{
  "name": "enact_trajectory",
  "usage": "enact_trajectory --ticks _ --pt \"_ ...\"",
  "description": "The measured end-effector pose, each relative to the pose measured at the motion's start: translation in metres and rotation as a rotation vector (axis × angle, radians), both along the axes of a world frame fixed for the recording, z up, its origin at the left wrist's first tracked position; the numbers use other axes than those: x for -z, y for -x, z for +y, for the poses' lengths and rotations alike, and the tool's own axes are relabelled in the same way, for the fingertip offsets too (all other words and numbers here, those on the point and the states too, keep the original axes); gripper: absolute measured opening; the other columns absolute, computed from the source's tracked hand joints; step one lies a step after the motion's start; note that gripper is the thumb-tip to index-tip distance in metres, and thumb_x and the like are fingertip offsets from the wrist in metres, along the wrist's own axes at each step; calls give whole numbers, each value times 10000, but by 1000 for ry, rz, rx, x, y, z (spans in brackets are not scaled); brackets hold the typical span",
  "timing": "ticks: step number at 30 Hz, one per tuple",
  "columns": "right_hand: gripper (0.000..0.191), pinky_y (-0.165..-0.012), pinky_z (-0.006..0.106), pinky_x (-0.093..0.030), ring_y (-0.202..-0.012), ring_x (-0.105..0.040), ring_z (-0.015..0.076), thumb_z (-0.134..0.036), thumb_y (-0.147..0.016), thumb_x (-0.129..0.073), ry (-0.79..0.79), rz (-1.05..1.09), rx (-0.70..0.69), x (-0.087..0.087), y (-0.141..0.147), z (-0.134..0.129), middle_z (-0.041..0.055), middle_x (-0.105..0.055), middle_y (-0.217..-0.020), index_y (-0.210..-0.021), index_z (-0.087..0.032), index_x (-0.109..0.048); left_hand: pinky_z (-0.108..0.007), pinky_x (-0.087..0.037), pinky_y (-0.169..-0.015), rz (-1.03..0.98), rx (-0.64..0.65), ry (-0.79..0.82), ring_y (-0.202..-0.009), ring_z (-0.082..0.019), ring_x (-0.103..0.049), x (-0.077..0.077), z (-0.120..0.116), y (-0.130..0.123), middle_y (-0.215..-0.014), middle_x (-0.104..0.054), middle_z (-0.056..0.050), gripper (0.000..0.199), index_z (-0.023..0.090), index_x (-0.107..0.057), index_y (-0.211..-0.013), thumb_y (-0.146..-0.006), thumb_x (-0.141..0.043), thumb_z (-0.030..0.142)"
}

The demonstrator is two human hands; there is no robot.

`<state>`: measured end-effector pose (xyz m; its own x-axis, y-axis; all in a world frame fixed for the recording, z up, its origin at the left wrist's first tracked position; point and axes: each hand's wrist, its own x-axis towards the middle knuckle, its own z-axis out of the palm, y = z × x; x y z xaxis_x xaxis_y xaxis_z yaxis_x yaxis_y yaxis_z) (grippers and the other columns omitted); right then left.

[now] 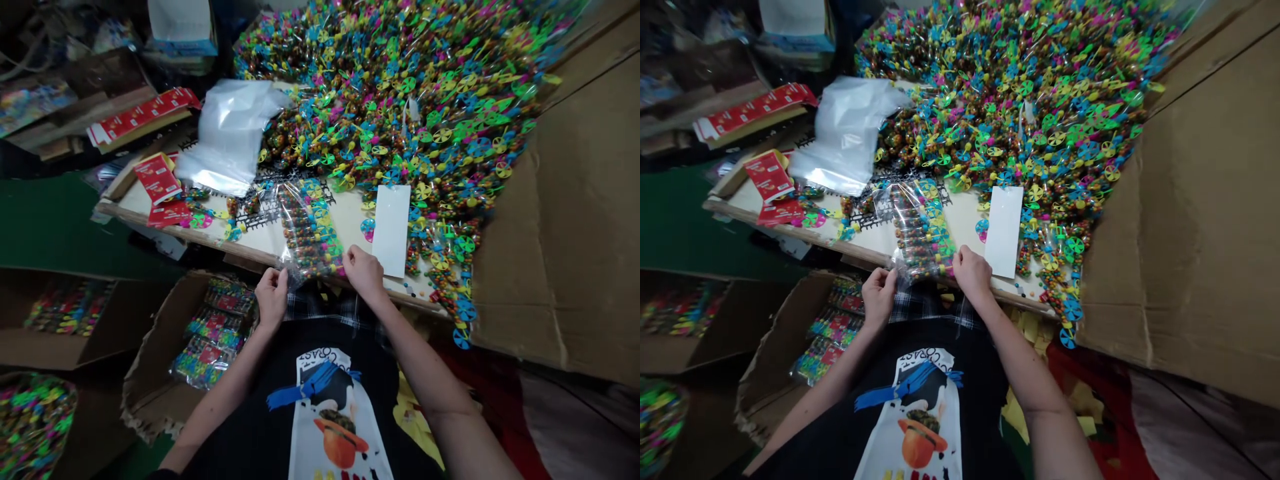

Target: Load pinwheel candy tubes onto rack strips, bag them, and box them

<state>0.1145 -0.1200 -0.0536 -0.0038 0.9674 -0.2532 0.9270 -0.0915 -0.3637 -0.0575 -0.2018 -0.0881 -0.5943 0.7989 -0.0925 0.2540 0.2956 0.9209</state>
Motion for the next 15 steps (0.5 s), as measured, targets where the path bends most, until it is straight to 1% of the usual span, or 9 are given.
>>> enact_trajectory --ticks 4,6,8,9,10,11,12,13,15 --pt "195 -548 264 -205 -681 -552 159 -279 -902 -436 35 -63 -20 -1 2 3 49 -659 -789 -841 -212 -609 -212 -303 -491 -73 25 38 -474 -83 -358 9 9 2 -487 -388 65 308 194 -426 -556 -750 -566 389" --pt "207 -561 263 -246 -695 -565 168 -291 -907 -431 20 -31 -7 4 -4 3 57 -664 -807 -840 -209 -609 -211 -323 -493 -100 -31 60 -478 -89 -391 13 9 9 -513 -421 65 249 191 -478 -634 -741 -583 390" --pt "208 -598 261 -309 -730 -577 176 -299 -901 -436 -51 69 20 12 -15 1 63 -661 -821 -819 -201 -600 -220 -370 -530 -36 -120 16 -515 -103 -448 11 5 17 -571 -469 58 194 187 -530 -780 -748 -589 370" --pt "207 -627 261 -341 -752 -582 179 -303 -893 -439 -106 143 44 16 -22 -1 65 -657 -822 -805 -196 -592 -232 -401 -574 38 -147 -38 -559 -115 -488 8 3 19 -618 -505 45 201 187 -545 -862 -761 -583 357" --pt "209 -656 262 -369 -764 -586 179 -312 -885 -438 -164 232 77 19 -29 -4 65 -653 -817 -794 -194 -585 -253 -430 -639 137 -145 -105 -628 -130 -534 3 2 19 -684 -550 23 223 188 -554 -935 -779 -574 346" --pt "221 -671 264 -392 -752 -587 177 -332 -877 -433 -214 329 121 22 -36 -7 63 -648 -807 -789 -192 -580 -279 -445 -720 252 -101 -176 -719 -150 -574 -4 1 17 -766 -595 -7 241 190 -562 -989 -798 -564 338" --pt "240 -666 266 -410 -713 -584 171 -363 -868 -429 -243 424 169 24 -43 -12 58 -645 -791 -791 -192 -578 -310 -439 -806 372 -14 -234 -823 -173 -601 -11 1 12 -861 -632 -40 252 194 -574 -1025 -817 -556 334" --pt "262 -642 268 -424 -659 -575 163 -403 -852 -436 -246 509 213 25 -48 -17 52 -643 -775 -802 -191 -582 -342 -413 -889 488 116 -270 -933 -199 -607 -19 3 6 -960 -654 -69 263 203 -589 -1055 -832 -553 337" --pt "300 -588 271 -438 -571 -547 147 -463 -795 -493 -208 620 253 24 -57 -30 42 -646 -762 -841 -187 -603 -403 -321 -1023 679 445 -267 -1134 -253 -558 -30 9 -11 -1154 -644 -99 336 230 -600 -1139 -838 -569 377"
